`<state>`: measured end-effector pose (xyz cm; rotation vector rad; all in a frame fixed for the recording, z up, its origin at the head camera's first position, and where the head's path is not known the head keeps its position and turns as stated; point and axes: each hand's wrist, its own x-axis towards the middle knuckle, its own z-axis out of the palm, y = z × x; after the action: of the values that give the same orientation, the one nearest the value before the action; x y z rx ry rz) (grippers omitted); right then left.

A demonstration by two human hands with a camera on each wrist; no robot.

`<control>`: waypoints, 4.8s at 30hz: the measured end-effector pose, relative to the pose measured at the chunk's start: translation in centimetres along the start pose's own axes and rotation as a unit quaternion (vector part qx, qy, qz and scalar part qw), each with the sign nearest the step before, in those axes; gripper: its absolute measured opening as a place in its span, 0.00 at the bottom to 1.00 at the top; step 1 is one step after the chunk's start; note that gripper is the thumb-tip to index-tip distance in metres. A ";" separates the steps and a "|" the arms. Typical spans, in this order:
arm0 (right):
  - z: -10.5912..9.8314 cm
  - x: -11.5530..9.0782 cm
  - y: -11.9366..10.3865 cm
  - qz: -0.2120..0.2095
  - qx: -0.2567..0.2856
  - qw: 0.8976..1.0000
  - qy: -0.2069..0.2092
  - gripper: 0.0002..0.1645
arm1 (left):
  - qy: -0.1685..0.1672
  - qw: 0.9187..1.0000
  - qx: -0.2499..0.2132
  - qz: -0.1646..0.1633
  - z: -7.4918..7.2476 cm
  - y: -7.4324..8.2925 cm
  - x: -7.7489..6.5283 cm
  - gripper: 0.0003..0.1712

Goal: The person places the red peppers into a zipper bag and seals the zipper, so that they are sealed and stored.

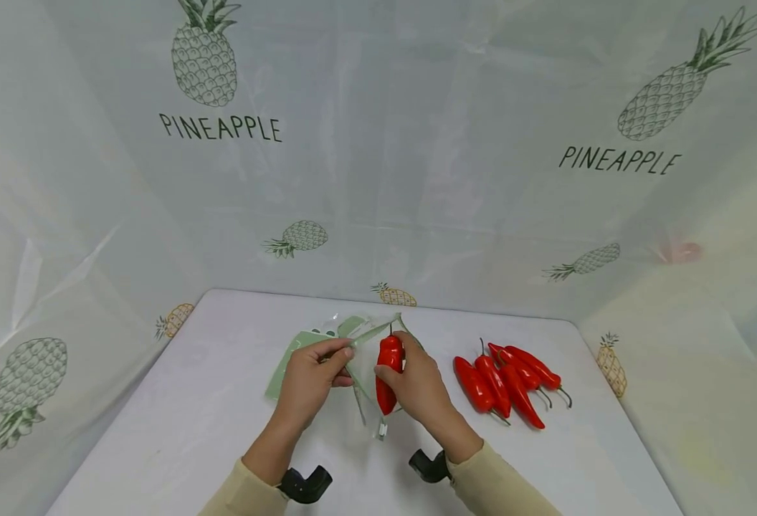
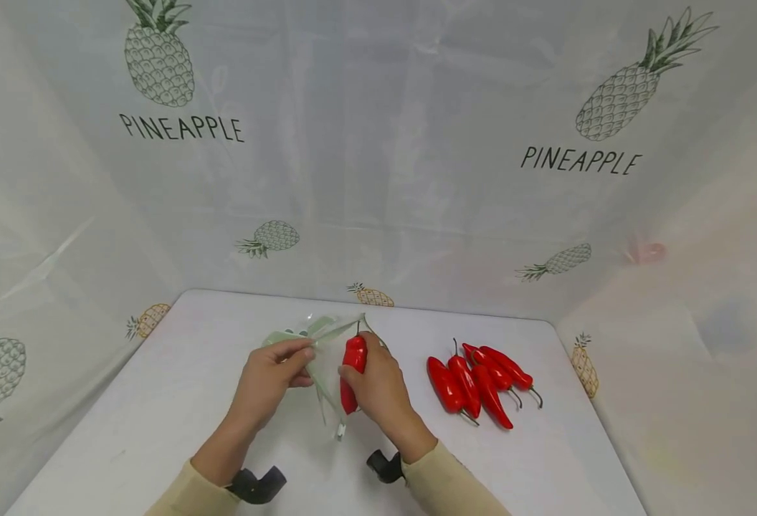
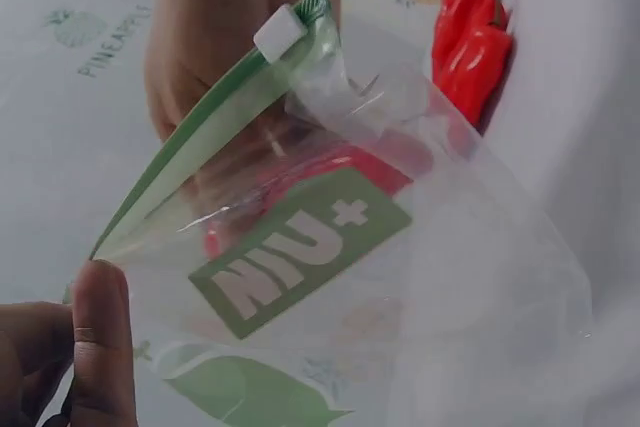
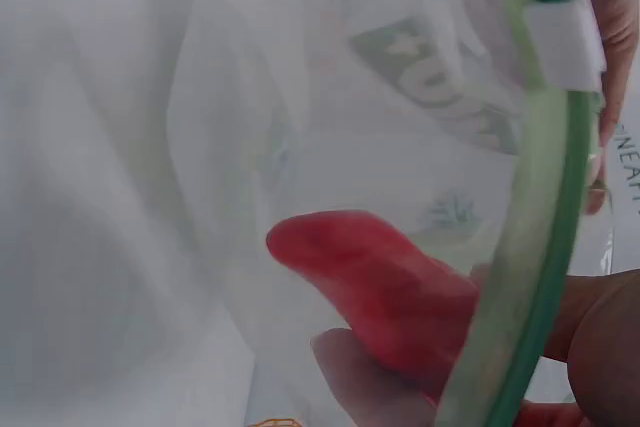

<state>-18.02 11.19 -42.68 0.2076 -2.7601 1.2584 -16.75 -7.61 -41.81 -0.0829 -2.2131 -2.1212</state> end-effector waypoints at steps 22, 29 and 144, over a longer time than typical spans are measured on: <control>0.9 1.6 1.5 -0.015 0.061 0.996 -0.065 0.43 | -0.058 0.991 0.125 0.001 -0.6 0.7 -1.4 0.13; 2.2 1.9 1.8 -0.025 0.085 0.990 -0.114 0.42 | -0.046 0.999 0.019 -0.021 -0.3 -0.5 -1.1 0.18; -5.7 -0.6 12.1 0.075 -0.066 0.987 0.124 0.36 | -0.018 0.994 -0.063 -0.083 0.0 -3.1 0.2 0.16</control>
<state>-19.27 23.38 -48.00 -0.1595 -2.6680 1.0427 -17.21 -7.73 -44.88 0.0583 -2.1731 -2.3618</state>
